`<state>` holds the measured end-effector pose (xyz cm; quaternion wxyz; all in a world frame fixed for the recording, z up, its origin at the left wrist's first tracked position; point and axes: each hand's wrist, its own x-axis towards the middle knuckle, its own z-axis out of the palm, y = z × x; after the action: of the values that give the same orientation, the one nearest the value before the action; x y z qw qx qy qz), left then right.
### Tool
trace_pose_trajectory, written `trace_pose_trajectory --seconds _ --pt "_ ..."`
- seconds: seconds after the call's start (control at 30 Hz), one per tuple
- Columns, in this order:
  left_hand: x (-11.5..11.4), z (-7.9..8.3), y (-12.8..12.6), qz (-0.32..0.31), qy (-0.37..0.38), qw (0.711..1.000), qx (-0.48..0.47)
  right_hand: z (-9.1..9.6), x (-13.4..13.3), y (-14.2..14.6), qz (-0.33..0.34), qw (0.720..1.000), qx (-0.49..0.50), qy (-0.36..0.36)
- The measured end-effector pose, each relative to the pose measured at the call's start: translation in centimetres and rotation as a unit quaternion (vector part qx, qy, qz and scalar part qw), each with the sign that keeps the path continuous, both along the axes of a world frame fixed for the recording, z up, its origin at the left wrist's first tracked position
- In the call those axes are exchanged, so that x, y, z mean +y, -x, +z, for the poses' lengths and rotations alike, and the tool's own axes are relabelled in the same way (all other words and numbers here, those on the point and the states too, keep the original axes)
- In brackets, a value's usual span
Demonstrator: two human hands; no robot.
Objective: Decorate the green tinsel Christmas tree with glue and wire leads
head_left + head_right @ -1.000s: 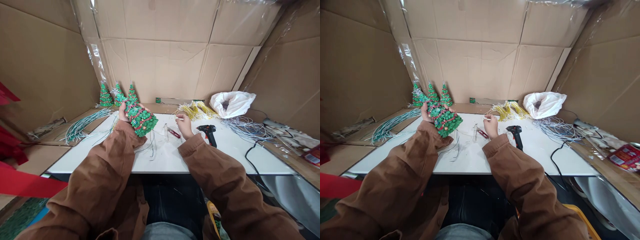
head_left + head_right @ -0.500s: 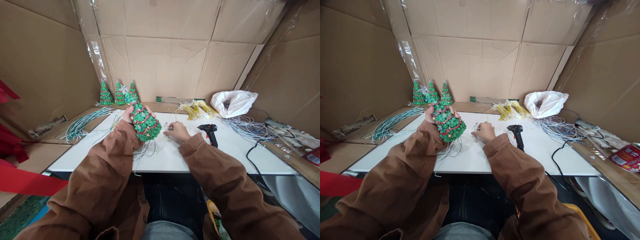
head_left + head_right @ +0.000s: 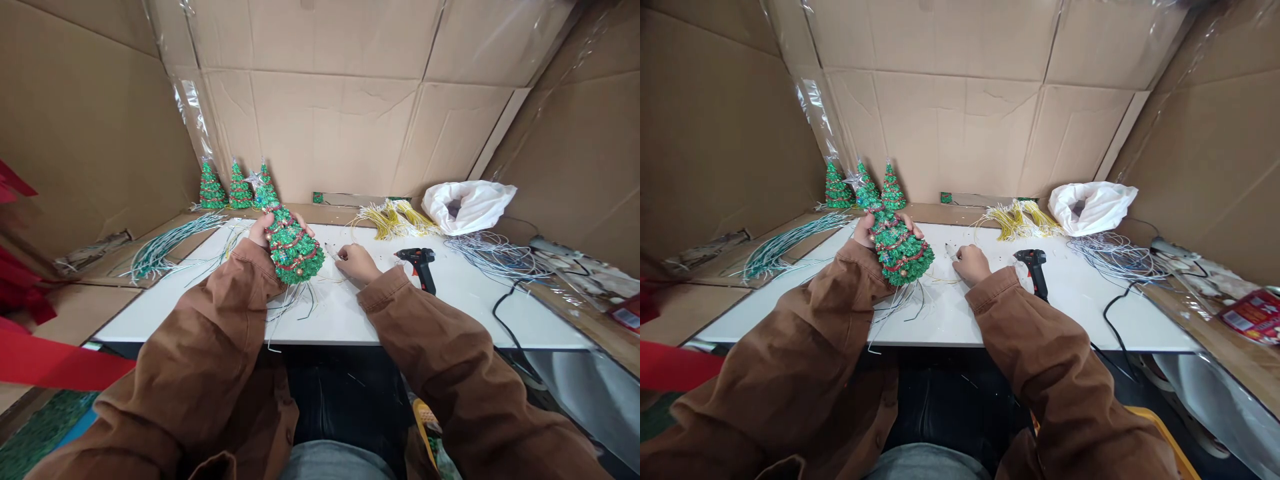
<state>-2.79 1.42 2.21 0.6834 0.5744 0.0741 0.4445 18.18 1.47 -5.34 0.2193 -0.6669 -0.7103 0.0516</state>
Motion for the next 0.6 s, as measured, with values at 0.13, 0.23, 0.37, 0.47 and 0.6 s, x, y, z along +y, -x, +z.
trace_pose_trajectory --seconds 0.13,0.23,0.37,0.47,0.6 --pt "-0.6 0.0 -0.1 0.013 0.026 1.0 0.002 0.0 0.1 0.0 0.001 1.0 -0.003 -0.002" --pt "-0.8 0.0 -0.2 0.014 0.034 0.999 -0.003 0.1 0.1 0.0 -0.001 1.0 -0.007 -0.001" --pt "-0.6 -0.1 -0.2 0.016 0.023 1.0 -0.01 0.1 0.0 -0.1 -0.007 1.0 -0.013 0.001" --pt "-0.2 -0.1 -0.1 0.027 0.009 1.0 0.002 0.0 0.1 -0.1 -0.014 1.0 -0.015 0.0" --pt "0.3 -0.1 0.1 0.021 -0.003 1.0 0.022 0.0 0.0 0.1 -0.025 1.0 -0.014 -0.003"
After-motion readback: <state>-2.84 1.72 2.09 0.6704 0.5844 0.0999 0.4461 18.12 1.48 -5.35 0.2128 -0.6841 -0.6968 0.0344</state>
